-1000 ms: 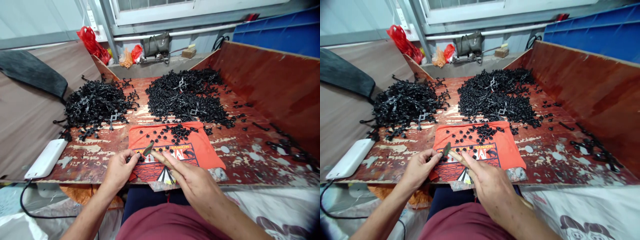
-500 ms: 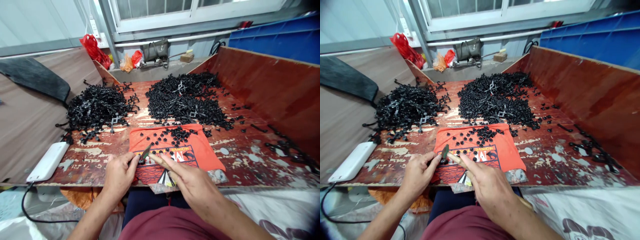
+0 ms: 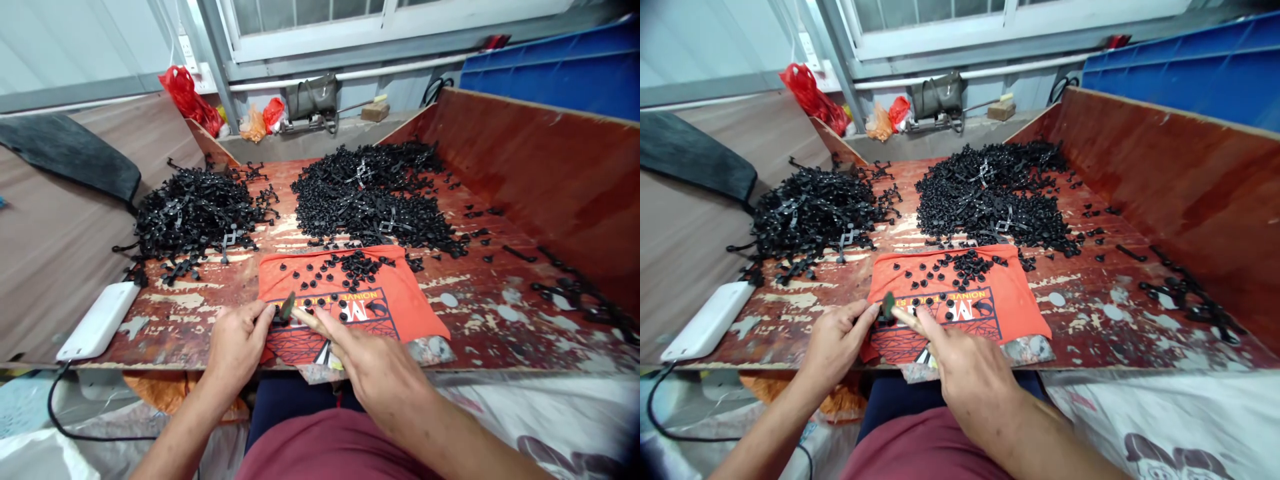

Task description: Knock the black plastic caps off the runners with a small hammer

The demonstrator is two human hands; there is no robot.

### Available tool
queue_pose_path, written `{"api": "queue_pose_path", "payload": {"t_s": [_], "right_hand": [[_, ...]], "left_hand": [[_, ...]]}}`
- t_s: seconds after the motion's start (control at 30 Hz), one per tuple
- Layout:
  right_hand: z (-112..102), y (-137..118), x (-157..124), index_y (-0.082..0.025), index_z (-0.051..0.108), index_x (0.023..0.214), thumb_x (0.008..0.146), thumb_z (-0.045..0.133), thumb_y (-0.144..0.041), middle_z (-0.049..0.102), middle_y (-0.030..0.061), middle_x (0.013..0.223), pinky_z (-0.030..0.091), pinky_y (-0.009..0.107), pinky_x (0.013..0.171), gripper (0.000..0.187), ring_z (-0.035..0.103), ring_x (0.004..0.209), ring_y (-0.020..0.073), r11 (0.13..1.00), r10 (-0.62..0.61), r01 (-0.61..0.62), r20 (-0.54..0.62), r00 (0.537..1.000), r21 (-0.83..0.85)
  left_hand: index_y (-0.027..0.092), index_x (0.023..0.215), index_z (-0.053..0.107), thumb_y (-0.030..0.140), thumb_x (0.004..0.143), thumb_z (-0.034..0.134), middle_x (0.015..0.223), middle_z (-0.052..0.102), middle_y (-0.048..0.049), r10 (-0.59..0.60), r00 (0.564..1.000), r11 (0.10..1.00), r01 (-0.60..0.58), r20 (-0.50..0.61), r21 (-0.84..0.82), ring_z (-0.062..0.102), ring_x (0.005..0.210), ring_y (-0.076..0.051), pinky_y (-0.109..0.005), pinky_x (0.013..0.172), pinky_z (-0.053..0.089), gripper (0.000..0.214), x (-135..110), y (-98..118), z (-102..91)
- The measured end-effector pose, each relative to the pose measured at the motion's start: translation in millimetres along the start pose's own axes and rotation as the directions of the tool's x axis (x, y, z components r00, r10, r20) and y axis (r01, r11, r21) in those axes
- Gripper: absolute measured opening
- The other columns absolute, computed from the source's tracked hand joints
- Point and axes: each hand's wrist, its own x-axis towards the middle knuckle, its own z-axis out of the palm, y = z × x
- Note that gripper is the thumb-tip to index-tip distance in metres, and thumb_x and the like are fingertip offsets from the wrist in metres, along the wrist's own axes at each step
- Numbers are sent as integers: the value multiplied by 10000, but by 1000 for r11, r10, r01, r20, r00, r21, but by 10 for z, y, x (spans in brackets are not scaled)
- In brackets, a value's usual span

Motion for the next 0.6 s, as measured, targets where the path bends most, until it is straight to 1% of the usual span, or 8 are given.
{"api": "queue_pose_path", "payload": {"t_s": [0.07, 0.2, 0.27, 0.37, 0.43, 0.53, 0.57, 0.6], "right_hand": [[-20, -3, 3, -316, 396, 1516, 968, 432, -146, 782, 34, 922, 585, 275, 670, 575, 745, 760, 201, 999, -16, 17, 40, 999, -29], [-60, -26, -12, -275, 296, 1564, 985, 408, -156, 775, 64, 991, 579, 290, 750, 602, 736, 820, 201, 999, -33, 32, -47, 998, -29], [-52, -29, -10, -292, 302, 1561, 974, 411, -142, 778, 52, 947, 578, 289, 720, 616, 738, 785, 202, 997, -14, 13, -4, 1000, -70], [-55, -17, 3, -324, 379, 1524, 948, 426, -130, 776, 29, 886, 577, 283, 662, 610, 736, 725, 200, 993, 2, 10, 96, 995, -117], [-102, -19, 2, -305, 367, 1532, 963, 417, -148, 773, 37, 909, 581, 285, 689, 593, 732, 747, 195, 995, -23, 28, 49, 999, -91], [-173, -54, -15, -258, 280, 1571, 994, 381, -171, 766, 59, 937, 582, 283, 723, 592, 718, 761, 188, 995, -73, 65, -120, 990, -70], [-172, -70, -20, -250, 265, 1576, 995, 379, -169, 764, 64, 940, 580, 280, 720, 598, 715, 760, 187, 994, -80, 69, -132, 988, -87], [-155, -84, -20, -252, 285, 1570, 984, 390, -157, 763, 61, 913, 576, 276, 691, 603, 712, 732, 188, 990, -73, 59, -108, 991, -125]], "left_hand": [[205, 611, 614, 427, 950, 391, 591, 639, -22, -3, 1000, 1000, 3, 0, -26, 578, 595, -169, -257, 620, 355, 462, 2, -13, 7], [208, 663, 685, 441, 929, 430, 598, 667, -19, -24, 1000, 992, 22, -10, -128, 609, 627, -186, -247, 630, 405, 436, 7, -55, 46], [205, 689, 707, 442, 924, 440, 591, 667, -13, -42, 999, 983, 39, -11, -178, 618, 636, -190, -242, 627, 421, 427, 7, -74, 69], [200, 705, 722, 436, 916, 458, 588, 668, -4, -49, 999, 973, 45, -12, -225, 627, 645, -190, -232, 612, 432, 412, 2, -89, 87], [199, 694, 722, 431, 908, 475, 577, 658, 0, -50, 999, 969, 44, -21, -241, 627, 643, -189, -229, 609, 437, 400, -3, -92, 89], [199, 679, 718, 429, 899, 490, 555, 638, 6, -70, 997, 959, 60, -26, -277, 621, 636, -188, -232, 610, 445, 391, -10, -94, 89], [200, 672, 716, 430, 893, 497, 546, 630, 9, -82, 996, 954, 69, -30, -292, 619, 634, -188, -232, 611, 448, 387, -11, -95, 92], [200, 659, 712, 433, 885, 509, 533, 619, 12, -96, 995, 948, 80, -38, -309, 616, 630, -187, -232, 609, 449, 383, -13, -97, 96]]}}
